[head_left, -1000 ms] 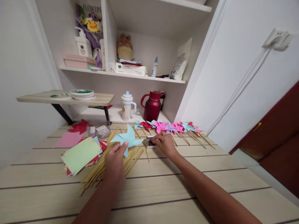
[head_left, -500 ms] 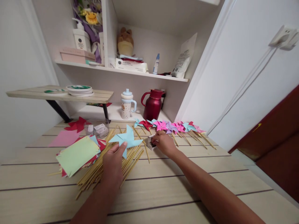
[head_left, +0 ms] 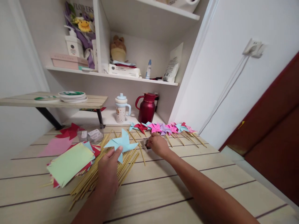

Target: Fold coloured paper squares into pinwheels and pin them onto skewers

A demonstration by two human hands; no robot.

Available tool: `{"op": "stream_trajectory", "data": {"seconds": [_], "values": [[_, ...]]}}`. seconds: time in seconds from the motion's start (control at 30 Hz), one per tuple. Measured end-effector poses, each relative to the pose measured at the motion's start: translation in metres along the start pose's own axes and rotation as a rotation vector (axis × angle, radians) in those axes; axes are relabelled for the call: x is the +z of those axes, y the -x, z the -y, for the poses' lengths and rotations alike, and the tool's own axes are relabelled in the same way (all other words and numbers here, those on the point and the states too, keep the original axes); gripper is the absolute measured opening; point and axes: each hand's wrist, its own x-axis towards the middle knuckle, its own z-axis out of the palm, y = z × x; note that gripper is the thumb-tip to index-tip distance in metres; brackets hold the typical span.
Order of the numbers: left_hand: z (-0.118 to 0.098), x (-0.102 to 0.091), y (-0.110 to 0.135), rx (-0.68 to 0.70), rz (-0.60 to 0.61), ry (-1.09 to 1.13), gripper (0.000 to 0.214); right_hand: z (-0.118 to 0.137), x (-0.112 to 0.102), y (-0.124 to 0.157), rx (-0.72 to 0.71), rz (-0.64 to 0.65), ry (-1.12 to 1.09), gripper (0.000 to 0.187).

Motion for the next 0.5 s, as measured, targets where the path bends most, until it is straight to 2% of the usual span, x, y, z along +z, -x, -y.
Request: {"op": "stream_trajectory", "data": {"seconds": [0.13,0.3,0.4,0.5], "values": [[0.001,0.000,0.000,0.003,0.041,0.004,0.026,-0.009,-0.006,-0.001,0.045,-0.009,-0.177,0.029],[0.004,-0.001,0.002,0.002,0.074,-0.001,0.022,-0.022,0.002,0.004,0.079,0.002,-0.383,0.033],[0.005,-0.001,0.002,-0.013,0.072,0.010,0.019,-0.029,0.007,0.008,0.084,0.018,-0.418,0.032],[0.005,0.001,0.005,-0.038,0.074,0.020,0.016,-0.034,0.006,0.009,0.081,-0.005,-0.360,0.032]]}}
